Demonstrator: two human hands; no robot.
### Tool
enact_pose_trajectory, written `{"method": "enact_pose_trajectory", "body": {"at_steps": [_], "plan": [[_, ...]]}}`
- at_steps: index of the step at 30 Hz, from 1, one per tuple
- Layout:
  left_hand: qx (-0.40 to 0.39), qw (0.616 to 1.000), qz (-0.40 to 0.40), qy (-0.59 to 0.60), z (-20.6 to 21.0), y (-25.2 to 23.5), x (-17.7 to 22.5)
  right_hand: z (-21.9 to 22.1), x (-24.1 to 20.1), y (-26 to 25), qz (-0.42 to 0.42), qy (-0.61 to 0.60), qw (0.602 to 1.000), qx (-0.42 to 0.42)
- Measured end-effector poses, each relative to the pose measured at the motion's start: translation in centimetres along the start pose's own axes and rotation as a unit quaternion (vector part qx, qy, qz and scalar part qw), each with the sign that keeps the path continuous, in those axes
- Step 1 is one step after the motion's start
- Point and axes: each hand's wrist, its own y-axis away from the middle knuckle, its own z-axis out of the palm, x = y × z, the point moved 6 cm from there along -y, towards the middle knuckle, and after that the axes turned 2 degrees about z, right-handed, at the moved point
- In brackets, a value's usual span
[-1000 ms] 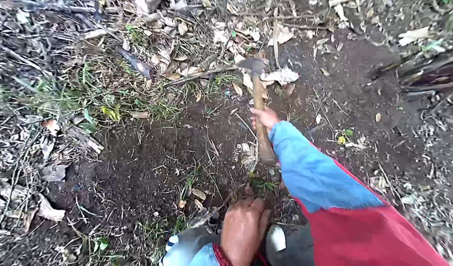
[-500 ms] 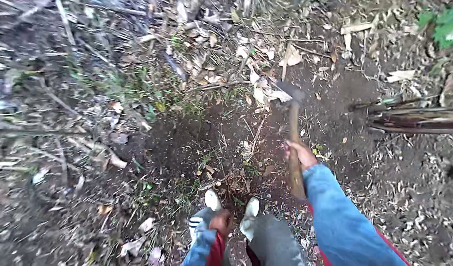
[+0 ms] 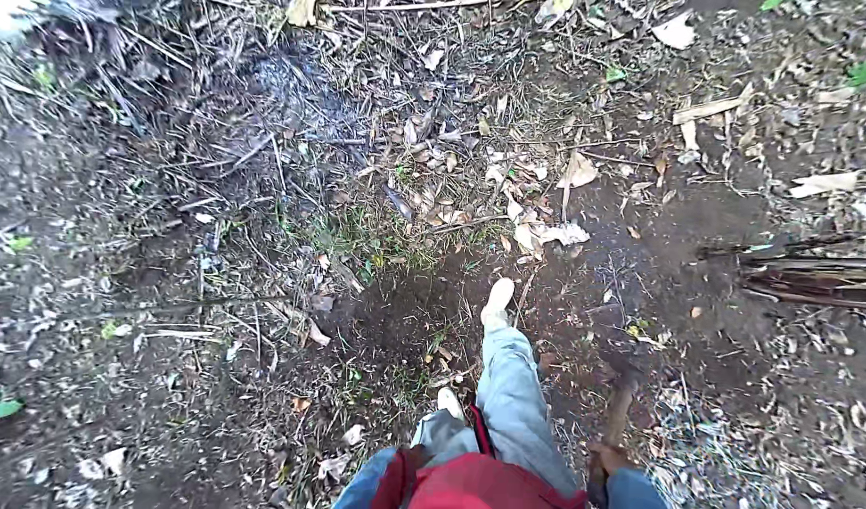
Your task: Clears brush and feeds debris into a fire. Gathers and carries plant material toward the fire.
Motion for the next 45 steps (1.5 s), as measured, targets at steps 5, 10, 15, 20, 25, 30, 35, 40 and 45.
{"method": "enact_pose_trajectory", "body": {"at_steps": [5, 10, 15, 20, 25, 30, 35, 40, 45], "plan": [[0.005, 0.996, 0.072, -0.051, -10.3, -0.2, 9.9, 0.7, -7.2, -9.1, 0.023, 0.045, 0.998, -0.043], [0.209, 0.964, -0.160, 0.028, -19.8, -2.3, 15.3, 0.9, -24.7, -9.2, 0.056, 0.022, 0.998, -0.033], [0.262, 0.932, -0.248, -0.033, -30.3, -3.2, 19.2, 0.0, -39.9, -11.1, 0.032, 0.067, 0.997, -0.004], [0.275, 0.921, -0.276, 0.026, -32.7, -7.9, 16.8, 3.9, -49.9, -18.0, 0.009, 0.049, 0.999, 0.014], [0.210, 0.947, -0.235, -0.053, -36.5, -11.5, 15.8, 14.4, -59.7, -19.4, 0.001, -0.042, 0.999, -0.009], [0.175, 0.960, -0.211, -0.053, -40.6, -11.4, 12.9, 35.3, -63.2, -15.2, -0.037, -0.081, 0.995, -0.039], [0.181, 0.961, -0.205, -0.052, -41.8, -11.1, 12.6, 56.1, -58.9, 1.2, 0.009, -0.095, 0.985, -0.141], [0.086, 0.970, -0.226, 0.003, -44.9, -8.5, 15.5, 60.5, -56.3, 12.7, 0.005, -0.054, 0.958, -0.283], [0.163, 0.969, -0.184, 0.005, -43.5, -10.5, 12.8, 51.4, -57.2, 5.8, -0.064, -0.023, 0.989, -0.134]]}}
